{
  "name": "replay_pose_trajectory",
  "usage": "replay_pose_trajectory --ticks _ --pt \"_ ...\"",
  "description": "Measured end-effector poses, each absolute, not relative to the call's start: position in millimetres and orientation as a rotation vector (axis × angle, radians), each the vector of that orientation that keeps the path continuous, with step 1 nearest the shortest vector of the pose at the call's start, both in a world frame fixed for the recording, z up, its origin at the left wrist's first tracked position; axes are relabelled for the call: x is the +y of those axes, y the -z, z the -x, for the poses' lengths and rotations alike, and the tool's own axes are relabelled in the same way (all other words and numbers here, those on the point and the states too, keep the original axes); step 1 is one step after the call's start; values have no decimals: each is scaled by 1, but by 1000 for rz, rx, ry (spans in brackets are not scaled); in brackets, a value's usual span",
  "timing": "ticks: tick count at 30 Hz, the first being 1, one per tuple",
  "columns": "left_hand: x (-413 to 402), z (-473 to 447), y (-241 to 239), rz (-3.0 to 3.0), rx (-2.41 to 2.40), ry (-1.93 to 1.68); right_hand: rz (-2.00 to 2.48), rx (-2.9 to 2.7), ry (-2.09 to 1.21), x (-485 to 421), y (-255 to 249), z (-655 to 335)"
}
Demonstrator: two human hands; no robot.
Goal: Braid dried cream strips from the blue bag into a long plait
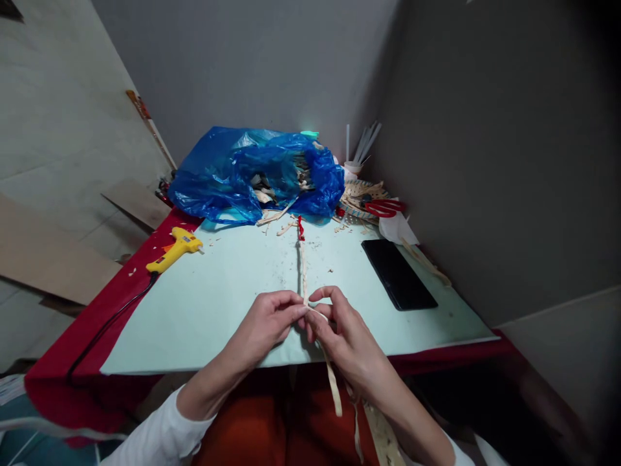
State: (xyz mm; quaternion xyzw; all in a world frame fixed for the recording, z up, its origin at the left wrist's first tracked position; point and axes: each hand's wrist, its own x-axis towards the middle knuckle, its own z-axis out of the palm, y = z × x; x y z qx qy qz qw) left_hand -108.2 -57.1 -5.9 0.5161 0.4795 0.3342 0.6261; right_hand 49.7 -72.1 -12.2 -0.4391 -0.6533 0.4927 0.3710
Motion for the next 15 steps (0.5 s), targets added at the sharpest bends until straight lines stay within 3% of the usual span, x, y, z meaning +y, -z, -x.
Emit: replay_pose_trajectory --ticks 5,15 --pt "-58 111 3 -1185 1137 -819 1184 -1810 -1141 -74 9 -54" --pt "-64 99 -4 -1234 1237 -904 1360 -2081 -433 -94 5 -46"
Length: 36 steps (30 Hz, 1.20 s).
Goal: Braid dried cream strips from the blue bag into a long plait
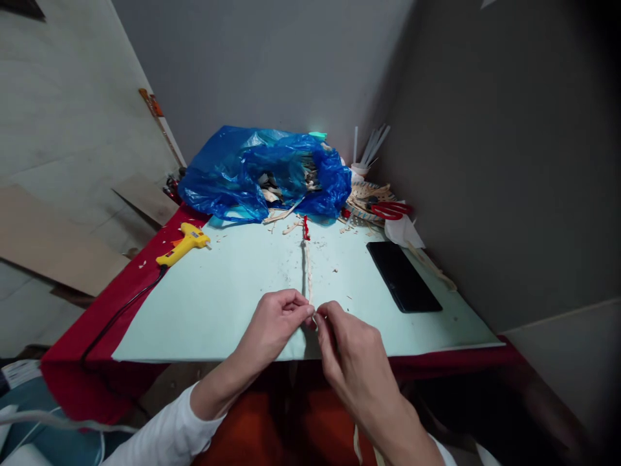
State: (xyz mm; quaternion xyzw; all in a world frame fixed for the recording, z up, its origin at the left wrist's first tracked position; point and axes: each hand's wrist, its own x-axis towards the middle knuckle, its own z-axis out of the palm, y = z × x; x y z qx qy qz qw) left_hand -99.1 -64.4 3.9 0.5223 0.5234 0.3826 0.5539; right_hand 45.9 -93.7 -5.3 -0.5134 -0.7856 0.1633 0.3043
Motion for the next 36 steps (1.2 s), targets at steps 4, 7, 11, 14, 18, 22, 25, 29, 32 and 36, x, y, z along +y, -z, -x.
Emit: replay_pose_trajectory --ticks 4,7,11,14,18,22,25,29,32,36 --pt "-69 104 -2 -1108 1158 -900 1257 -2122 4 -110 22 -29" --pt "-71 109 -2 -1045 1075 -920 1145 -2172 159 -115 24 -28" --pt "-70 111 -2 -1040 1068 -948 1147 -2115 -18 -108 0 -45" --pt "-70 111 1 -1091 1044 -972 1253 -2014 -341 -92 -17 -53" --pt "-72 111 4 -1123 1036 -983 1256 -1996 -956 -72 -10 -45" --pt "-77 111 0 -1144 1047 -962 1163 -1860 -1148 -65 6 -37" --pt "-83 114 -4 -1202 1099 -928 1084 -1757 -1235 -65 9 -39" --pt "-88 126 -12 -1346 1229 -869 1135 -1691 -1251 -68 9 -41" --pt "-93 132 -19 -1502 1333 -846 1126 -1685 -1264 -68 9 -38" --pt "-106 119 -12 -1879 1427 -852 1094 -1593 -1408 -66 6 -38"
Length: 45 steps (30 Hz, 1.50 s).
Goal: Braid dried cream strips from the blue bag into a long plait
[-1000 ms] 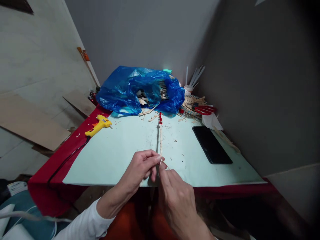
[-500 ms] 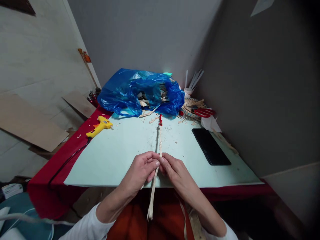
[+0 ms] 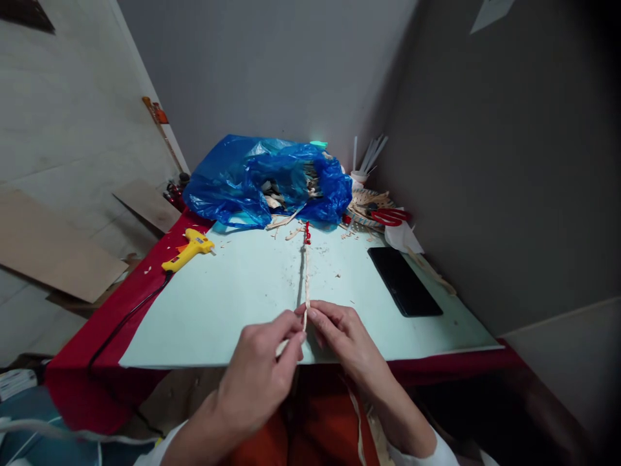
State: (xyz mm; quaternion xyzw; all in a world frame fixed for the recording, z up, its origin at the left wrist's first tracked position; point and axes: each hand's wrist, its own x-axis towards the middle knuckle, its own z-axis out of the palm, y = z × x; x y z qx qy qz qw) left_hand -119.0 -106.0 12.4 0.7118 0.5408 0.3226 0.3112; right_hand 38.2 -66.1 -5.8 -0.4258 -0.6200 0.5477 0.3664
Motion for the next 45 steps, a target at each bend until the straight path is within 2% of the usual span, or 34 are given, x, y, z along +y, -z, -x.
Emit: replay_pose_trajectory --ticks 3,6,12,18,25,39,41,45 --pt "-115 104 2 -2222 1413 -862 1005 -1456 -1641 -65 3 -42" --pt "-116 99 4 -2291 1338 -862 928 -1433 -1674 -64 3 -46" --pt "-86 116 -17 -1851 1520 -1123 951 -1526 -1605 -63 1 -47" --pt "-60 116 -6 -1384 987 -752 859 -1569 -1522 -65 2 -44" --pt "-61 117 4 -1335 969 -762 922 -1674 -1481 -66 9 -45" --pt "-72 109 1 -1310 1262 -907 1376 -1916 -794 -84 7 -41" --pt "-72 108 2 -1290 1280 -959 1378 -1942 -621 -92 12 -34" --pt "-76 110 5 -1192 1227 -977 1280 -2027 -35 -108 29 -16"
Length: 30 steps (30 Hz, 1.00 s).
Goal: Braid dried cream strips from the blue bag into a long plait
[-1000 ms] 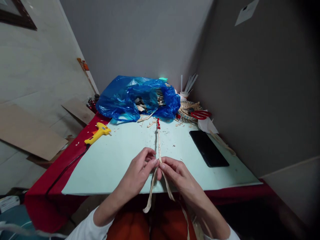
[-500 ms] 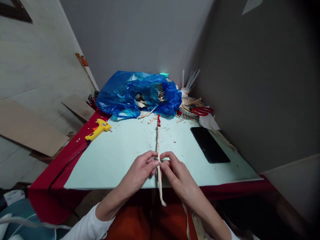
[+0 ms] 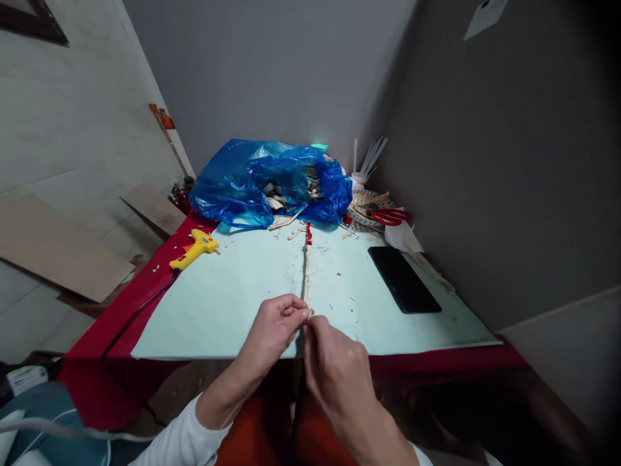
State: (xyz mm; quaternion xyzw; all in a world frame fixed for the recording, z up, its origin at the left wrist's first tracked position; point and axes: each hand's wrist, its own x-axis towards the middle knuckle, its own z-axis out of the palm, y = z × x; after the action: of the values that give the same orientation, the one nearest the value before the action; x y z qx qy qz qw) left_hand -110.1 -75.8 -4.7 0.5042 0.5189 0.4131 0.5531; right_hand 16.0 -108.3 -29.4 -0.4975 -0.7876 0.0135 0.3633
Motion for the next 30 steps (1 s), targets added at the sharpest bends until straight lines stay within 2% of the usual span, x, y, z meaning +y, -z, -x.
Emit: replay_pose_trajectory --ticks 3,6,9,14,16,30 --pt "-80 114 6 -1109 1119 -962 1224 -2106 245 -116 35 -11" --pt "-82 117 7 -1092 1093 -1016 1197 -2176 226 -117 23 -20" --pt "-82 118 8 -1109 1093 -1044 1276 -2108 -6 -107 1 -38" --pt "-85 115 7 -1169 1094 -1044 1300 -2054 -784 -86 -13 -47" --pt "-88 113 5 -1212 1133 -1042 1263 -2031 -970 -81 -9 -41" --pt "-103 130 -8 -1389 1265 -887 1128 -1786 -1225 -74 7 -29"
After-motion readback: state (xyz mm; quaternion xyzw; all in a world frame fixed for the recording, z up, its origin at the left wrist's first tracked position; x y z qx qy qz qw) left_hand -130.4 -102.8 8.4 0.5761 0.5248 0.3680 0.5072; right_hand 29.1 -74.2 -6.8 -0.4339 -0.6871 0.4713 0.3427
